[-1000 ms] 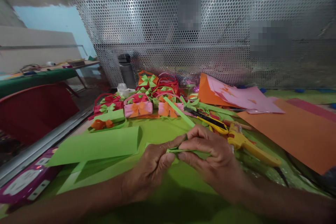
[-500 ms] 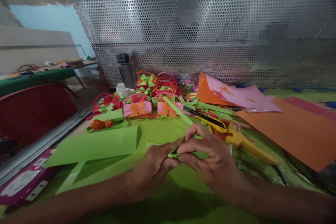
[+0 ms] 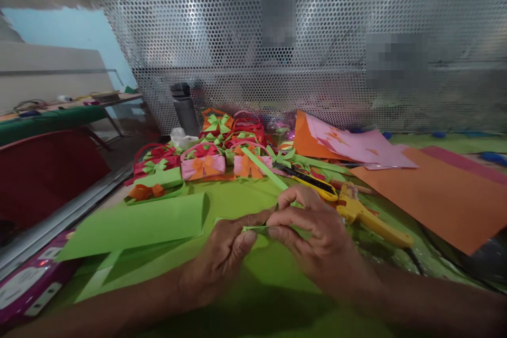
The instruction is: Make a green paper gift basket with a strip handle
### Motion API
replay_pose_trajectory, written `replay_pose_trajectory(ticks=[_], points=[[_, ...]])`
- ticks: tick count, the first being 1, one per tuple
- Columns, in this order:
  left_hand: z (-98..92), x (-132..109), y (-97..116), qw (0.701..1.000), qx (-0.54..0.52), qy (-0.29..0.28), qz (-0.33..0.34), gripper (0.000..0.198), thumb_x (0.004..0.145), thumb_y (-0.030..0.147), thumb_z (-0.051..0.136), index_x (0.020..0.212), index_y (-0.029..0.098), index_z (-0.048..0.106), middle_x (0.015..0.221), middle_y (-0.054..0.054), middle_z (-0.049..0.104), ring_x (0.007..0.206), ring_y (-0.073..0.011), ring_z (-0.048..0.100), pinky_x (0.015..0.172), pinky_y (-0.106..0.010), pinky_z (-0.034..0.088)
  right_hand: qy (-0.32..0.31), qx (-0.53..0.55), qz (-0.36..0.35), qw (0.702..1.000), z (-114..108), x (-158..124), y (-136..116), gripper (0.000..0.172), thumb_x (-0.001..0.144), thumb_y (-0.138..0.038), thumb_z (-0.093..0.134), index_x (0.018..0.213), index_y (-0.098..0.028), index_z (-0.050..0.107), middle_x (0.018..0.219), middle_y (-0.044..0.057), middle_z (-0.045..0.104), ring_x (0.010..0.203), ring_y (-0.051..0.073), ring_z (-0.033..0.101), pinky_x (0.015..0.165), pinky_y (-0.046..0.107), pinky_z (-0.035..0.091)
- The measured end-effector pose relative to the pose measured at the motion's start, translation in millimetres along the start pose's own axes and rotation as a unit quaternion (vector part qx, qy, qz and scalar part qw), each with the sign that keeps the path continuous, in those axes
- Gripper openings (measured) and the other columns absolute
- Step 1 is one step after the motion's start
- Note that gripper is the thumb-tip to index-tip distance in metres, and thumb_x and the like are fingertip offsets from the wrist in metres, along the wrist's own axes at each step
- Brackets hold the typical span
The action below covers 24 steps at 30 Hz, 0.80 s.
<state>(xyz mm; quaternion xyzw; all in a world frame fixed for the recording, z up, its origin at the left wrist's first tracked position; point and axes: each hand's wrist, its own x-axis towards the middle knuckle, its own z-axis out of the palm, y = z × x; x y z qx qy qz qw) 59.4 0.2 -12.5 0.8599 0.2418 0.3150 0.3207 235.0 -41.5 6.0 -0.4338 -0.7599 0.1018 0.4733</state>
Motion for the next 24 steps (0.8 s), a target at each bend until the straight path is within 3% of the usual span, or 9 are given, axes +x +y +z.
replay_pose_trajectory(ticks=[7, 14, 24], points=[[-2.3, -1.6, 0.5, 0.997, 0.006, 0.067, 0.044, 0.036, 0.091, 0.025, 0.036, 0.122, 0.02, 0.053, 0.114, -0.007, 0.063, 0.102, -0.0183, 0.06, 0.088, -0.028, 0.047, 0.0, -0.022, 0.006, 1.0, -7.9, 4.8, 0.5, 0.011, 0.079, -0.013, 0.056, 0.072, -0.018, 0.06, 0.078, 0.0, 0.049, 0.073, 0.013, 0.048, 0.066, 0.03, 0.037], [3.6, 2.5, -2.2, 0.994, -0.012, 0.101, 0.038, 0.032, 0.081, 0.023, 0.057, 0.112, 0.019, 0.062, 0.096, -0.007, 0.071, 0.081, -0.0186, 0.068, 0.074, -0.027, 0.054, -0.003, -0.027, -0.006, 1.0, -5.0, 6.4, 3.8, 0.011, 0.079, -0.011, 0.055, 0.073, -0.018, 0.061, 0.078, 0.001, 0.049, 0.074, 0.014, 0.048, 0.068, 0.032, 0.037], [3.4, 6.1, 4.3, 0.996, -0.02, 0.074, 0.04, 0.033, 0.083, 0.011, 0.051, 0.113, 0.02, 0.061, 0.102, -0.005, 0.069, 0.086, -0.0162, 0.067, 0.075, -0.022, 0.051, 0.017, -0.1, -0.096, 0.99, -1.0, 2.9, -1.5, 0.016, 0.077, -0.006, 0.051, 0.077, -0.018, 0.061, 0.095, 0.007, 0.046, 0.09, 0.02, 0.047, 0.076, 0.04, 0.037]])
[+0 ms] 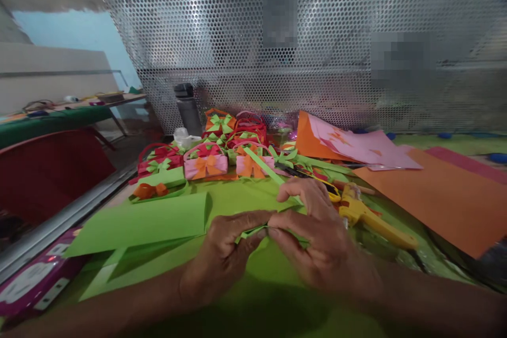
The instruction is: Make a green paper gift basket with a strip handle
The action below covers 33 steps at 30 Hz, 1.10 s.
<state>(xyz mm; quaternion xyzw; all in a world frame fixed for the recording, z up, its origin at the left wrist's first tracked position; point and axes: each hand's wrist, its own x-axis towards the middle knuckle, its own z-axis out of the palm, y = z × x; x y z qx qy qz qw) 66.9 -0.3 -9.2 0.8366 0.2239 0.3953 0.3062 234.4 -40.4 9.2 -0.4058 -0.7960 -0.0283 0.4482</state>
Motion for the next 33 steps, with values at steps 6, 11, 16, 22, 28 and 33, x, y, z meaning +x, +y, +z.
replay_pose_trajectory(ticks=[6, 11, 16, 22, 28, 33], points=[[-2.8, -1, 2, 1.0, -0.005, 0.008, 0.007, 0.031, 0.082, 0.012, 0.052, 0.109, 0.02, 0.063, 0.104, -0.006, 0.069, 0.09, -0.0166, 0.066, 0.078, -0.024, 0.052, -0.008, -0.01, -0.018, 1.0, -5, -1, 2, 0.017, 0.075, -0.004, 0.049, 0.075, -0.018, 0.058, 0.098, 0.006, 0.045, 0.093, 0.021, 0.047, 0.082, 0.043, 0.036], [-5.2, -2, 0, 0.999, 0.004, 0.035, -0.011, 0.028, 0.08, 0.011, 0.054, 0.105, 0.018, 0.065, 0.097, -0.005, 0.071, 0.09, -0.0155, 0.066, 0.079, -0.022, 0.051, -0.011, -0.009, -0.02, 1.0, -6, 1, 6, 0.016, 0.075, -0.004, 0.049, 0.076, -0.018, 0.056, 0.1, 0.007, 0.045, 0.099, 0.022, 0.046, 0.084, 0.043, 0.036], [-5.3, -4, 0, 0.999, 0.01, 0.041, -0.019, 0.025, 0.081, 0.014, 0.055, 0.103, 0.018, 0.066, 0.094, -0.004, 0.072, 0.084, -0.015, 0.067, 0.075, -0.022, 0.053, -0.018, -0.014, -0.021, 1.0, -4, 0, 9, 0.017, 0.075, -0.003, 0.047, 0.081, -0.017, 0.056, 0.104, 0.009, 0.046, 0.101, 0.022, 0.046, 0.088, 0.044, 0.035], [-3.2, -1, 1, 1.0, -0.011, 0.013, -0.017, 0.027, 0.082, 0.014, 0.053, 0.106, 0.019, 0.065, 0.095, -0.004, 0.072, 0.083, -0.017, 0.067, 0.074, -0.024, 0.053, -0.046, 0.021, -0.005, 0.999, -3, -1, 8, 0.017, 0.078, -0.01, 0.049, 0.088, -0.019, 0.059, 0.11, 0.009, 0.047, 0.106, 0.023, 0.046, 0.087, 0.044, 0.04], [1.5, 3, 6, 0.999, -0.014, -0.033, -0.025, 0.026, 0.081, 0.013, 0.054, 0.104, 0.017, 0.065, 0.096, -0.007, 0.071, 0.085, -0.0188, 0.066, 0.076, -0.026, 0.05, -0.048, 0.071, 0.023, 0.996, 1, -4, 2, 0.016, 0.076, -0.007, 0.052, 0.083, -0.02, 0.059, 0.11, 0.007, 0.047, 0.106, 0.021, 0.047, 0.088, 0.039, 0.04], [6.2, 3, 6, 0.998, -0.042, -0.049, -0.014, 0.023, 0.08, 0.008, 0.051, 0.097, 0.013, 0.066, 0.09, -0.008, 0.07, 0.077, -0.0163, 0.065, 0.072, -0.024, 0.05, -0.034, 0.083, 0.027, 0.996, 1, -6, -2, 0.013, 0.078, -0.009, 0.053, 0.081, -0.02, 0.058, 0.108, 0.006, 0.047, 0.107, 0.02, 0.046, 0.09, 0.04, 0.038]])
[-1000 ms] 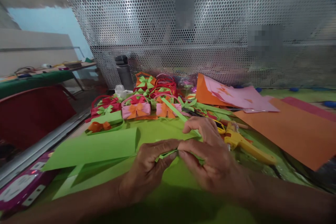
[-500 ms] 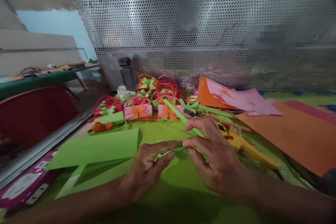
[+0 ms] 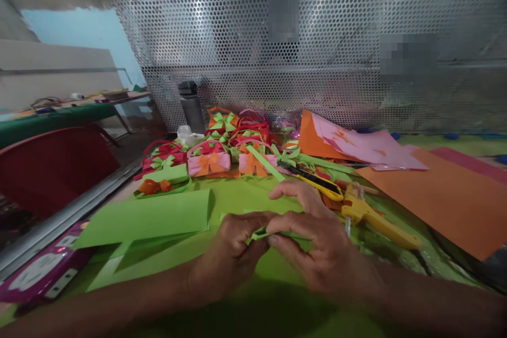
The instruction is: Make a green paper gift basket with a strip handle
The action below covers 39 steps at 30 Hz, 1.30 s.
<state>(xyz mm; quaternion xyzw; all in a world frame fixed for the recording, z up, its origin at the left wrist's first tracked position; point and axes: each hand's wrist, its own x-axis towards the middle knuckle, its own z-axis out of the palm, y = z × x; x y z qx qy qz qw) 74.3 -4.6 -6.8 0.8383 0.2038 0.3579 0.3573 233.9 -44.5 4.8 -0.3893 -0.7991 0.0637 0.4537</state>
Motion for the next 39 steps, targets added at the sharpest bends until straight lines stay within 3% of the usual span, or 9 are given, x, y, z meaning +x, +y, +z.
replay_pose_trajectory(ticks=[4, 7, 16, 22, 26, 28, 32, 36, 39], points=[[0.1, 1, 1, 1.0, -0.014, -0.007, 0.001, 0.02, 0.081, 0.01, 0.049, 0.091, 0.013, 0.066, 0.082, -0.007, 0.07, 0.07, -0.0157, 0.065, 0.07, -0.024, 0.05, -0.008, 0.001, -0.008, 1.0, -2, 1, -1, 0.011, 0.077, -0.01, 0.054, 0.078, -0.02, 0.059, 0.109, 0.007, 0.047, 0.106, 0.021, 0.046, 0.09, 0.044, 0.035], [-2.1, 2, 3, 1.0, -0.015, -0.006, 0.014, 0.021, 0.081, 0.011, 0.05, 0.094, 0.014, 0.067, 0.089, -0.009, 0.071, 0.076, -0.0183, 0.066, 0.071, -0.027, 0.051, -0.017, -0.014, -0.012, 1.0, -4, 2, -1, 0.012, 0.078, -0.009, 0.052, 0.077, -0.019, 0.058, 0.109, 0.007, 0.046, 0.105, 0.021, 0.046, 0.089, 0.044, 0.034], [-9.1, -2, -4, 0.999, -0.006, 0.05, -0.009, 0.027, 0.081, 0.011, 0.055, 0.105, 0.016, 0.065, 0.097, -0.007, 0.071, 0.085, -0.0175, 0.067, 0.076, -0.024, 0.052, 0.005, -0.068, -0.04, 0.997, -10, 9, 7, 0.013, 0.08, -0.009, 0.05, 0.076, -0.019, 0.057, 0.105, 0.006, 0.051, 0.111, 0.021, 0.044, 0.098, 0.045, 0.021], [-11.4, -3, -9, 0.996, 0.074, 0.049, -0.006, 0.027, 0.081, 0.018, 0.057, 0.107, 0.018, 0.063, 0.095, -0.004, 0.071, 0.081, -0.0159, 0.068, 0.072, -0.023, 0.054, 0.011, -0.082, -0.074, 0.994, -9, 10, 15, 0.011, 0.081, -0.008, 0.051, 0.077, -0.018, 0.053, 0.082, 0.001, 0.06, 0.099, 0.017, 0.051, 0.098, 0.041, 0.025], [-18.8, -1, -6, 0.966, 0.219, 0.125, 0.066, 0.047, 0.07, 0.022, 0.069, 0.114, 0.012, 0.056, 0.107, -0.013, 0.066, 0.096, -0.023, 0.062, 0.084, -0.036, 0.051, 0.014, -0.11, -0.077, 0.991, -8, 9, 19, 0.012, 0.081, -0.007, 0.05, 0.077, -0.018, 0.055, 0.08, 0.003, 0.062, 0.096, 0.018, 0.053, 0.089, 0.04, 0.036], [-22.5, 1, -1, 0.945, 0.266, 0.141, 0.132, 0.038, 0.071, 0.013, 0.067, 0.107, 0.013, 0.059, 0.113, -0.015, 0.062, 0.108, -0.0254, 0.055, 0.092, -0.043, 0.045, 0.014, -0.129, -0.084, 0.988, -7, 8, 20, 0.013, 0.08, -0.006, 0.05, 0.077, -0.018, 0.056, 0.079, 0.002, 0.062, 0.097, 0.019, 0.053, 0.088, 0.04, 0.037], [-23.1, 2, 5, 0.937, 0.284, 0.114, 0.17, 0.017, 0.071, 0.0, 0.061, 0.077, 0.015, 0.065, 0.115, -0.014, 0.06, 0.117, -0.0274, 0.046, 0.096, -0.048, 0.04, 0.019, -0.157, -0.1, 0.982, -3, 4, 19, 0.012, 0.08, -0.008, 0.053, 0.077, -0.019, 0.057, 0.082, 0.0, 0.063, 0.1, 0.019, 0.052, 0.097, 0.045, 0.027], [-18.3, 2, 4, 0.946, 0.255, 0.125, 0.158, 0.013, 0.072, 0.001, 0.06, 0.076, 0.013, 0.062, 0.11, -0.014, 0.062, 0.112, -0.0249, 0.05, 0.095, -0.044, 0.042, 0.034, -0.174, -0.108, 0.978, 0, 1, 16, 0.011, 0.08, -0.008, 0.055, 0.077, -0.018, 0.058, 0.081, -0.002, 0.064, 0.103, 0.018, 0.051, 0.104, 0.049, 0.01], [-15.6, 3, 3, 0.949, 0.25, 0.12, 0.152, 0.011, 0.073, 0.002, 0.06, 0.077, 0.013, 0.061, 0.109, -0.013, 0.063, 0.111, -0.0227, 0.051, 0.095, -0.041, 0.043, 0.042, -0.19, -0.119, 0.974, 2, -1, 15, 0.01, 0.081, -0.009, 0.054, 0.077, -0.018, 0.058, 0.081, -0.002, 0.065, 0.103, 0.018, 0.052, 0.105, 0.05, 0.005]])
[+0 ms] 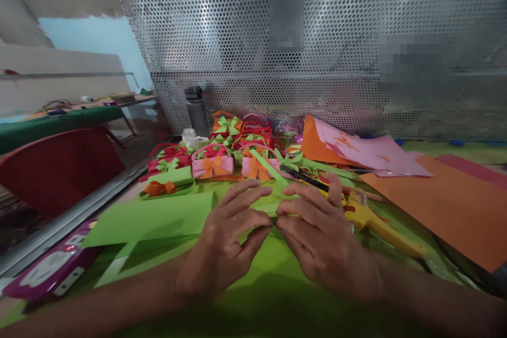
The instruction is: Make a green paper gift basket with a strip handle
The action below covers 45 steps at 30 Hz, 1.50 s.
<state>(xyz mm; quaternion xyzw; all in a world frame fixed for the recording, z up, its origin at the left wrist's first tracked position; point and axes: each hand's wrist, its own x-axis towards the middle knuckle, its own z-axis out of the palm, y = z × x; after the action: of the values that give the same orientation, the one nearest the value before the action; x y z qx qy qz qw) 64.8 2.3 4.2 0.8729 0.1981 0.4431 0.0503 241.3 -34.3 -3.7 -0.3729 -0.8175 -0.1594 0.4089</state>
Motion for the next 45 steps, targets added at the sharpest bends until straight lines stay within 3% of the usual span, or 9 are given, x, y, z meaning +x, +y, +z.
replay_pose_trajectory(ticks=[7, 16, 28, 32, 37, 40, 43, 45], points=[[2.2, 3, 0, 1.0, 0.014, -0.016, 0.021, 0.013, 0.072, 0.001, 0.056, 0.072, 0.013, 0.06, 0.109, -0.013, 0.064, 0.112, -0.0211, 0.051, 0.097, -0.04, 0.041, 0.013, -0.027, -0.027, 0.999, 0, 0, -1, 0.012, 0.083, -0.009, 0.05, 0.079, -0.017, 0.059, 0.082, -0.001, 0.066, 0.104, 0.018, 0.053, 0.105, 0.055, 0.001], [-11.6, 3, -7, 0.998, 0.028, -0.047, 0.026, 0.015, 0.07, -0.001, 0.054, 0.071, 0.013, 0.059, 0.116, -0.015, 0.06, 0.117, -0.0251, 0.047, 0.098, -0.044, 0.039, 0.006, -0.027, -0.03, 0.999, -7, 4, 1, 0.015, 0.08, -0.007, 0.049, 0.073, -0.015, 0.058, 0.091, 0.005, 0.062, 0.106, 0.022, 0.052, 0.102, 0.058, 0.002], [-13.2, 4, -13, 0.998, 0.027, -0.056, 0.024, 0.017, 0.069, 0.0, 0.052, 0.073, 0.016, 0.056, 0.118, -0.012, 0.059, 0.118, -0.0249, 0.045, 0.096, -0.046, 0.039, -0.009, -0.027, -0.028, 0.999, -8, 3, 6, 0.013, 0.078, -0.006, 0.048, 0.074, -0.015, 0.056, 0.094, 0.005, 0.057, 0.11, 0.022, 0.048, 0.102, 0.058, -0.003], [-13.2, 1, -13, 0.997, 0.024, -0.078, 0.013, 0.018, 0.07, 0.001, 0.051, 0.079, 0.016, 0.056, 0.124, -0.012, 0.054, 0.12, -0.025, 0.043, 0.099, -0.047, 0.036, -0.023, -0.048, -0.028, 0.998, -10, 5, 7, 0.017, 0.079, -0.006, 0.044, 0.076, -0.016, 0.057, 0.097, 0.005, 0.058, 0.111, 0.022, 0.048, 0.102, 0.059, -0.003], [-13.4, -1, -21, 0.984, 0.07, -0.162, 0.023, 0.032, 0.074, 0.016, 0.061, 0.105, 0.018, 0.056, 0.134, -0.014, 0.042, 0.125, -0.0269, 0.037, 0.1, -0.047, 0.035, -0.026, -0.072, -0.056, 0.995, -13, 5, 8, 0.021, 0.079, -0.005, 0.042, 0.081, -0.017, 0.059, 0.101, 0.007, 0.056, 0.114, 0.025, 0.045, 0.102, 0.059, 0.004], [-15.1, -1, -27, 0.981, 0.104, -0.161, 0.037, 0.027, 0.079, 0.02, 0.057, 0.106, 0.019, 0.056, 0.122, -0.013, 0.054, 0.115, -0.0253, 0.048, 0.093, -0.043, 0.042, -0.023, -0.077, -0.063, 0.995, -14, 5, 9, 0.02, 0.079, -0.005, 0.043, 0.081, -0.017, 0.059, 0.103, 0.008, 0.056, 0.113, 0.025, 0.045, 0.101, 0.059, 0.008], [-16.6, 0, -28, 0.983, 0.103, -0.148, 0.044, 0.018, 0.083, 0.02, 0.054, 0.101, 0.019, 0.058, 0.093, -0.007, 0.066, 0.087, -0.0195, 0.062, 0.074, -0.033, 0.05, -0.023, -0.064, -0.055, 0.996, -13, 6, 10, 0.017, 0.08, -0.006, 0.045, 0.081, -0.017, 0.058, 0.102, 0.008, 0.057, 0.113, 0.025, 0.046, 0.1, 0.057, 0.012], [-16.3, 0, -27, 0.985, 0.095, -0.14, 0.046, 0.014, 0.083, 0.022, 0.054, 0.096, 0.017, 0.059, 0.077, -0.004, 0.066, 0.07, -0.0161, 0.062, 0.062, -0.027, 0.049, -0.026, -0.043, -0.038, 0.998, -11, 6, 11, 0.013, 0.081, -0.009, 0.048, 0.084, -0.018, 0.058, 0.1, 0.008, 0.058, 0.109, 0.024, 0.049, 0.1, 0.054, 0.017]])
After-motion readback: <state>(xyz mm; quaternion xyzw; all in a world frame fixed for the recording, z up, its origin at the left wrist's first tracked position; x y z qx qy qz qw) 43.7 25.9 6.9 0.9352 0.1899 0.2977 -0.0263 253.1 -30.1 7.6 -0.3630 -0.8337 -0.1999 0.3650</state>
